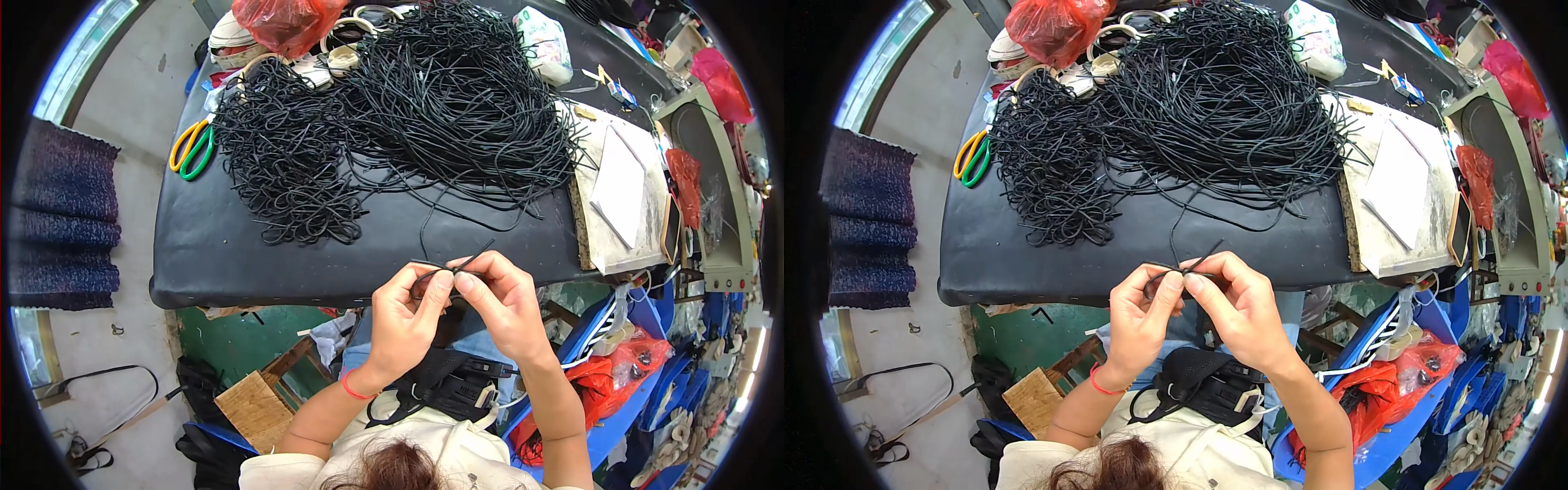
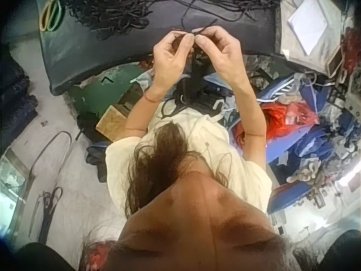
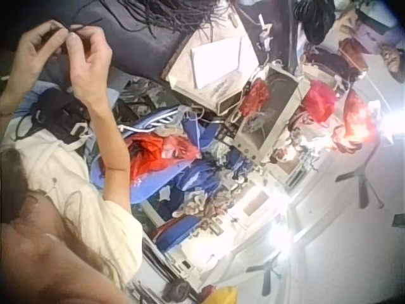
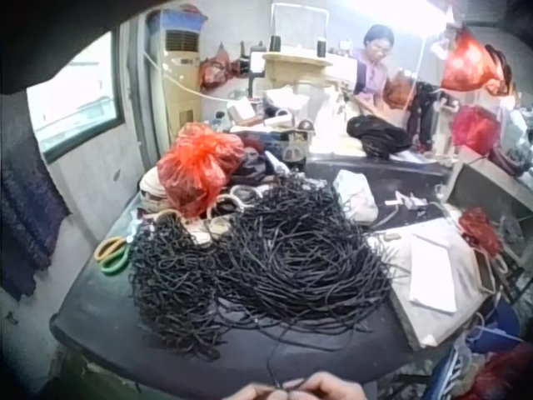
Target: The person repeatedly picks up black cords from a pile on a table, ties each one into a loop or knot, and places it back on the table. The task is performed continuously by hand without tools.
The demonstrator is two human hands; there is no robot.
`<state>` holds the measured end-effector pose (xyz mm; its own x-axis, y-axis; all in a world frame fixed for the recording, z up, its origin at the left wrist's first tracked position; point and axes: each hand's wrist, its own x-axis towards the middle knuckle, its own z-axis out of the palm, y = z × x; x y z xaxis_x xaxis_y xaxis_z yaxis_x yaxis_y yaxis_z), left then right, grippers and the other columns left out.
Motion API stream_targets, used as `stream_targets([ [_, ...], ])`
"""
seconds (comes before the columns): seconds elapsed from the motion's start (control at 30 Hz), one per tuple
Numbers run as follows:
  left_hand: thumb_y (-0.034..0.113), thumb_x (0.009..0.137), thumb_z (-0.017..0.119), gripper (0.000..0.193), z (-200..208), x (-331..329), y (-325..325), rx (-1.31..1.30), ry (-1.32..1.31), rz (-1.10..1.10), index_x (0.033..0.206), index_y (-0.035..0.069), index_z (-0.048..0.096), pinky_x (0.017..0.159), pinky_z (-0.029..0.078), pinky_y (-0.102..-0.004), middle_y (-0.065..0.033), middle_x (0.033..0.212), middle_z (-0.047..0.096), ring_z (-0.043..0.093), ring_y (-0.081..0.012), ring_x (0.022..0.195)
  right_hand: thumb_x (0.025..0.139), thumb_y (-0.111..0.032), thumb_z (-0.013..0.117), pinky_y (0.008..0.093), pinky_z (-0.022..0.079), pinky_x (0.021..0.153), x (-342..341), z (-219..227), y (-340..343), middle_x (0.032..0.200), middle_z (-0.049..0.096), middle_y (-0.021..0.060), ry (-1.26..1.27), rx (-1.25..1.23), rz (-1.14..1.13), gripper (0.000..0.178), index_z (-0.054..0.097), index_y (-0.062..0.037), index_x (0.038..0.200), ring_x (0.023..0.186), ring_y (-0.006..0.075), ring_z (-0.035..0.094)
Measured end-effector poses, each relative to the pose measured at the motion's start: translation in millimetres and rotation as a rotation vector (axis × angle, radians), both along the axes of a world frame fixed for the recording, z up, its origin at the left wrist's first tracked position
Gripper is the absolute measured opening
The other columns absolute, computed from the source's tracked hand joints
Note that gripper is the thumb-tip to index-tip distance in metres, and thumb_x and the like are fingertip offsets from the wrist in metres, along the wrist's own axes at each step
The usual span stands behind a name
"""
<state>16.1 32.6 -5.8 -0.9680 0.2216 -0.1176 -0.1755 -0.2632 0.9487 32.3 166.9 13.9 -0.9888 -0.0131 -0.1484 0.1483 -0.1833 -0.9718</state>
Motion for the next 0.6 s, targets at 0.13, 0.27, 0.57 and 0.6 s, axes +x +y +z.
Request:
stream_targets([
  [0.13,0.016,0.088,0.058,0.016,-2,-2,2,-0.012,-0.014,-0.008,0.086,0.001,0.059,0.055,0.039,-0.0177,0.0010,0.072,0.057,0.048,-0.0033,0.061,0.089,-0.005,0.052,0.0202,0.042,0.073,1,2,4,0.097,0.058,0.0046,0.008,0.072,0.029,0.014,0.054,0.0038,0.099,0.084,0.0055,0.050],
  [0.27,0.014,0.088,0.058,0.015,-3,-2,-2,0.038,-0.082,-0.063,0.089,-0.001,0.059,0.056,0.040,-0.0183,0.0014,0.072,0.057,0.048,-0.0030,0.063,0.090,-0.005,0.052,0.0196,0.042,0.072,0,6,13,0.095,0.058,0.0032,-0.034,0.123,0.122,0.016,0.054,0.0033,0.102,0.083,0.0048,0.050],
  [0.57,0.014,0.089,0.055,0.021,2,-11,8,0.336,-0.129,-0.038,0.104,-0.001,0.058,0.072,0.047,-0.0242,-0.0050,0.086,0.061,0.057,-0.0105,0.076,0.088,-0.009,0.057,0.0201,0.043,0.070,2,3,-2,0.088,0.057,0.0017,-0.133,-0.155,-0.058,0.013,0.053,0.0002,0.097,0.078,0.0043,0.051],
  [0.6,0.013,0.090,0.054,0.021,1,-14,4,0.379,-0.125,-0.120,0.106,0.000,0.057,0.075,0.048,-0.0253,-0.0063,0.089,0.062,0.058,-0.0114,0.079,0.088,-0.008,0.057,0.0201,0.043,0.070,5,5,-4,0.087,0.057,0.0016,-0.087,-0.098,-0.093,0.013,0.053,0.0000,0.097,0.077,0.0043,0.051],
])
